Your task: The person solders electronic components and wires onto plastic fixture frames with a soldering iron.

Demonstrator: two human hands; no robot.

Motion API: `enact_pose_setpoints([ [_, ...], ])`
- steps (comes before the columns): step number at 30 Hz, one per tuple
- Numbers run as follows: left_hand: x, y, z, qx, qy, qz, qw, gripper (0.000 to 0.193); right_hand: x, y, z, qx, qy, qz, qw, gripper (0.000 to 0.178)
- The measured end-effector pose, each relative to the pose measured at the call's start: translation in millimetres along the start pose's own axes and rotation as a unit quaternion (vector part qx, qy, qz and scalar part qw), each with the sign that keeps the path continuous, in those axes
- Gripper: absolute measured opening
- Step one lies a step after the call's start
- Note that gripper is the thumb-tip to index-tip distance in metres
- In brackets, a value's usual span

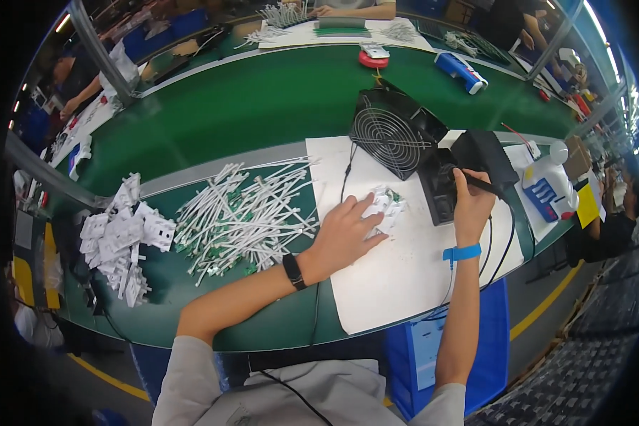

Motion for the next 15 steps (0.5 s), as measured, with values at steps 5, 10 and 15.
enact_pose_setpoints([
  [5,-0.5,-2.3,1.5,0.003,-0.021,-0.026,0.999,0.035,-3.9,0.4,-5.4,-0.050,-0.043,0.082,0.994,0.025],
  [10,1.9,5.4,-0.4,0.042,-0.053,-0.035,0.997,0.038,6.6,5.0,-43.7,-0.075,-0.025,0.078,0.994,0.043],
  [15,20.9,-0.6,-4.3,0.116,-0.075,-0.048,0.989,0.047,7.3,-26.5,-78.4,-0.026,0.021,0.042,0.999,0.020],
])
Point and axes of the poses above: each hand's wrist, its own z-axis towards the middle knuckle, its own x-axis out of the back of the hand, y = z × x, the point moved 6 cm from there along z, towards the middle knuckle, and after that the axes turned 8 degrees about x, right-handed, at the moved point
